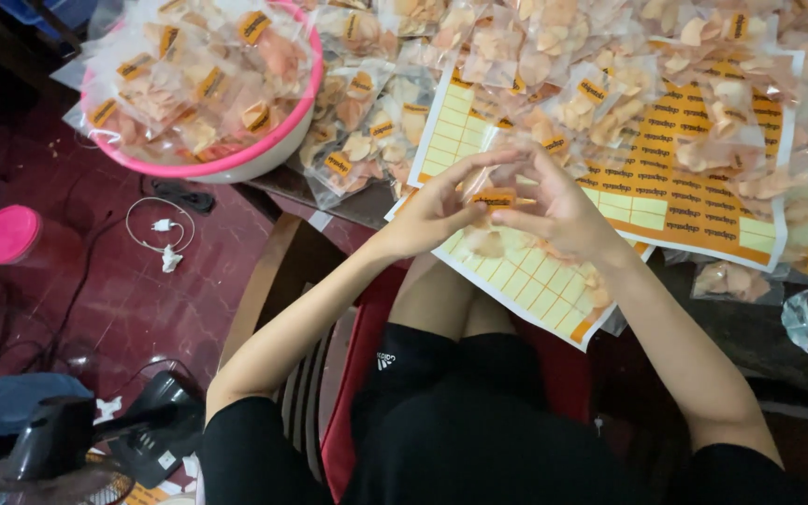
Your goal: Inspecting and arranging small plastic bags of snacks on a table.
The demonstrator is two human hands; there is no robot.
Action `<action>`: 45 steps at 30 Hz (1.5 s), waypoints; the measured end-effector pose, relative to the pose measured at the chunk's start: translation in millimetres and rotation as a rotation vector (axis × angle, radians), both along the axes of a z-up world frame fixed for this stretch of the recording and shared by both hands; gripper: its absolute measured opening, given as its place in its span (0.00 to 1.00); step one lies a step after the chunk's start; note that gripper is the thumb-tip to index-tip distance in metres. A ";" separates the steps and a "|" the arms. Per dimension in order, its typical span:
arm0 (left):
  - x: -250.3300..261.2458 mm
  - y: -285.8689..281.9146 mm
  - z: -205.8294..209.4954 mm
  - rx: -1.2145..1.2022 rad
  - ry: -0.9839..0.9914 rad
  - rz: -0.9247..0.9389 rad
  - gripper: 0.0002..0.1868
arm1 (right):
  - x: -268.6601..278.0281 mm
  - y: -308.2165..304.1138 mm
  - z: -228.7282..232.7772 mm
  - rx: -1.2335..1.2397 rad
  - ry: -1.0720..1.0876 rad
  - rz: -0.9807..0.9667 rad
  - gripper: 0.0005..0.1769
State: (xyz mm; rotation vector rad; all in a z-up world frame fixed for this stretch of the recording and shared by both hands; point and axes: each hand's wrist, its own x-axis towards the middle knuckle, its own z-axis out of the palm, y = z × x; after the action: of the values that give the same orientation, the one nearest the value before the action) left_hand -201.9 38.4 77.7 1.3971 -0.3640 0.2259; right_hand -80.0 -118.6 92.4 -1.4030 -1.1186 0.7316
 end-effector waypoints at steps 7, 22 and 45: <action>54.3 9.8 -26.4 0.016 -0.036 0.050 0.26 | 35.2 5.4 -20.4 -0.051 0.047 -0.065 0.32; 165.5 27.7 -60.2 0.043 -0.129 -0.097 0.34 | 123.1 5.9 -71.7 0.020 0.029 -0.244 0.41; 209.0 24.8 -69.5 0.051 -0.091 -0.206 0.34 | 137.9 -5.0 -62.9 -0.093 0.025 -0.376 0.43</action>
State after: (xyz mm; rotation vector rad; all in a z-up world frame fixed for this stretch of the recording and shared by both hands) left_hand 7.1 63.2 8.1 1.3909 -0.5882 0.1118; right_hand 57.9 -123.6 29.5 -1.6203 -0.7763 0.5325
